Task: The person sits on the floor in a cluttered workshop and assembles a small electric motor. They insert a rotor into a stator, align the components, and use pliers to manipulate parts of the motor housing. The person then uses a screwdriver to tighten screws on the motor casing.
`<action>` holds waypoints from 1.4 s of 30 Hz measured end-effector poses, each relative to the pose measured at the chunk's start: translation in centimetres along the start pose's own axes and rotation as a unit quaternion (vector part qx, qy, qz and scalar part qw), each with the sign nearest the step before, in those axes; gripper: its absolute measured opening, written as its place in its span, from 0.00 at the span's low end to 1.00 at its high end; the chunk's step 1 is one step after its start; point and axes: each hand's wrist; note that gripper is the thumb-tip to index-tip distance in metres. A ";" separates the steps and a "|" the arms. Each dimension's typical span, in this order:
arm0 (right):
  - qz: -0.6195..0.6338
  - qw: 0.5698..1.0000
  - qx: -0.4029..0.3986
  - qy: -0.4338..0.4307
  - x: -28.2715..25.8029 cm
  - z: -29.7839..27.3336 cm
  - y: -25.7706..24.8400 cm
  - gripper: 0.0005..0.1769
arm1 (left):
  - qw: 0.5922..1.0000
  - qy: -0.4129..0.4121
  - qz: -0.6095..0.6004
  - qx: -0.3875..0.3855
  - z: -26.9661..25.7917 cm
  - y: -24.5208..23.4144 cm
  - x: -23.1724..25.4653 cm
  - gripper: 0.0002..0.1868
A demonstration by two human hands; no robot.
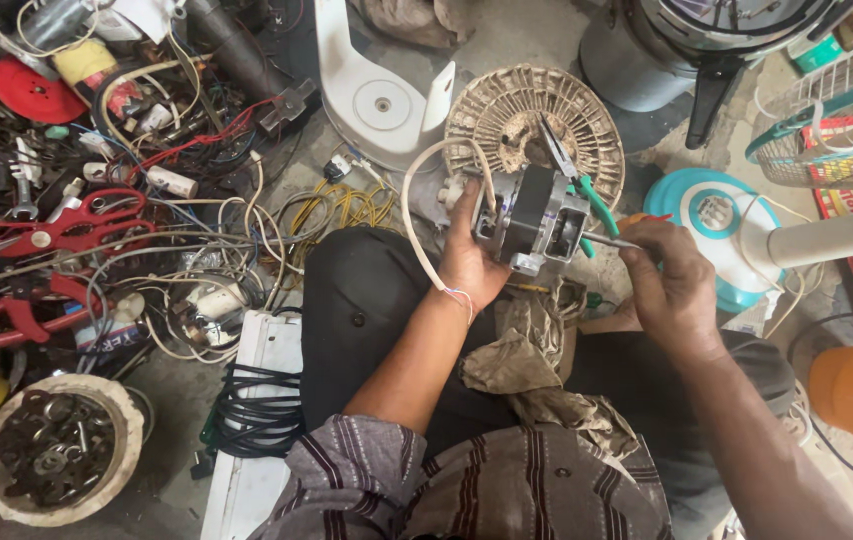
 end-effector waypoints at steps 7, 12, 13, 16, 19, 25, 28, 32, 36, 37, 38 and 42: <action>0.028 0.998 0.053 0.023 -0.8 -0.5 0.0 0.07 | 0.999 0.031 0.007 -0.016 0.0 -0.1 0.4 0.32; 0.004 0.998 0.043 0.038 0.0 -0.8 0.2 0.10 | 0.999 0.029 0.010 -0.025 -0.1 -0.1 0.4 0.30; -0.019 0.999 0.042 0.025 0.3 -1.1 0.2 0.09 | 0.999 0.024 0.014 -0.035 -0.2 -0.2 0.4 0.30; -0.007 0.998 0.023 0.057 1.3 -1.8 0.4 0.10 | 0.998 0.017 0.017 -0.057 -0.2 -0.5 0.2 0.29; 0.207 0.954 -0.024 0.217 2.2 -1.6 1.1 0.16 | 0.997 0.024 0.002 -0.069 -0.1 -0.7 -0.2 0.26; 0.259 0.921 -0.086 0.279 2.7 -1.0 0.5 0.26 | 0.997 0.035 -0.004 -0.071 -0.1 -0.5 -0.2 0.27; 0.201 0.946 -0.072 0.245 1.7 -1.2 0.3 0.21 | 0.999 0.015 0.014 -0.049 -0.4 0.0 0.2 0.29; 0.008 0.977 -0.034 0.212 1.2 -1.4 0.1 0.21 | 0.999 -0.004 -0.005 -0.037 -0.4 0.1 -0.1 0.31; -0.032 0.998 0.047 0.040 0.1 -1.3 0.6 0.09 | 0.999 0.006 0.003 -0.037 -0.5 0.0 0.2 0.32; -0.032 0.998 0.051 0.015 -0.2 -1.5 0.2 0.08 | 0.999 0.012 0.008 -0.045 -0.5 0.0 0.3 0.32; -0.032 0.998 0.054 -0.010 -0.5 -1.5 0.1 0.07 | 0.998 0.018 0.013 -0.054 -0.5 0.0 0.5 0.31; 0.023 0.998 0.043 0.043 0.0 -2.1 0.1 0.08 | 0.997 0.010 0.030 -0.068 -0.5 -0.1 0.5 0.32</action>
Point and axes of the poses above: each hand's wrist, its own z-axis towards the middle knuckle, its own y-axis out of the palm, x = y × z, and after that the axes turned 14 degrees about y, right-handed
